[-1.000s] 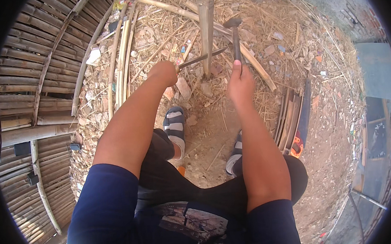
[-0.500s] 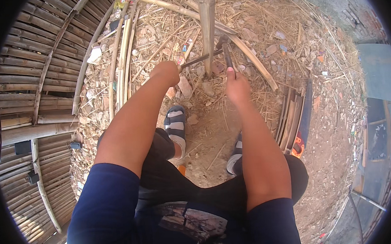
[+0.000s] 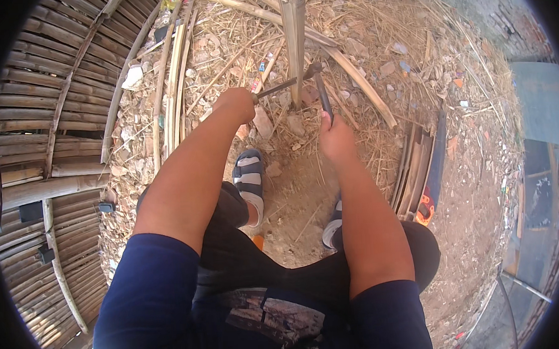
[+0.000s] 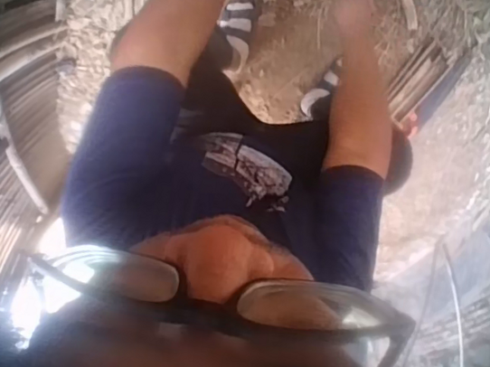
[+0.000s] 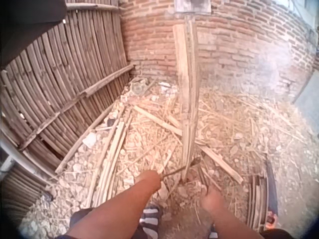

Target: The person uses a machete and a hammer to split a length of bamboo into smaller strips while working on the ground.

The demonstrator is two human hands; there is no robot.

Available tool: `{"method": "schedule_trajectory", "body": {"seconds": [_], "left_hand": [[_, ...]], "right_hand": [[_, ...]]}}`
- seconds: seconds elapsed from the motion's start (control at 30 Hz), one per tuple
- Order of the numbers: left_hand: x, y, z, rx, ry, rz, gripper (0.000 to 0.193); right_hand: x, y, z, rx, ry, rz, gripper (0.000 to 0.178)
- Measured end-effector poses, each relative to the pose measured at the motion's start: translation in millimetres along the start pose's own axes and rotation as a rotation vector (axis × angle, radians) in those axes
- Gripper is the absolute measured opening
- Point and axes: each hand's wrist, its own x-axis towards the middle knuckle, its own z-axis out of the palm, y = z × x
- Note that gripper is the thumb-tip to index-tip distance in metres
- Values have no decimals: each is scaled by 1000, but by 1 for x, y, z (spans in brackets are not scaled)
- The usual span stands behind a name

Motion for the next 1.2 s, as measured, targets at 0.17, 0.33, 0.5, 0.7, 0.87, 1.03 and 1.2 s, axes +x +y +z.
{"method": "schedule_trajectory", "body": {"seconds": [0.17,0.33,0.5,0.7,0.87,1.03,1.2], "left_hand": [[9,-1,9,-77,-2,-33,52],[7,-3,11,-93,2,-46,49],[15,-3,14,-75,-24,-24,45],[12,-9,21,-51,-28,-56,43],[12,-3,16,-54,-34,-22,44],[12,-8,16,-39,-12,19,41],[20,-11,26,-127,8,-53,34]], "right_hand": [[18,-16,-19,153,68,-5,56],[25,-71,-74,586,291,-123,51],[15,-31,-33,325,235,-117,50],[16,-13,2,70,-61,-4,55],[34,-25,-16,402,171,7,56],[29,-84,-94,829,247,-120,51],[22,-108,-133,956,334,-273,50]]}}
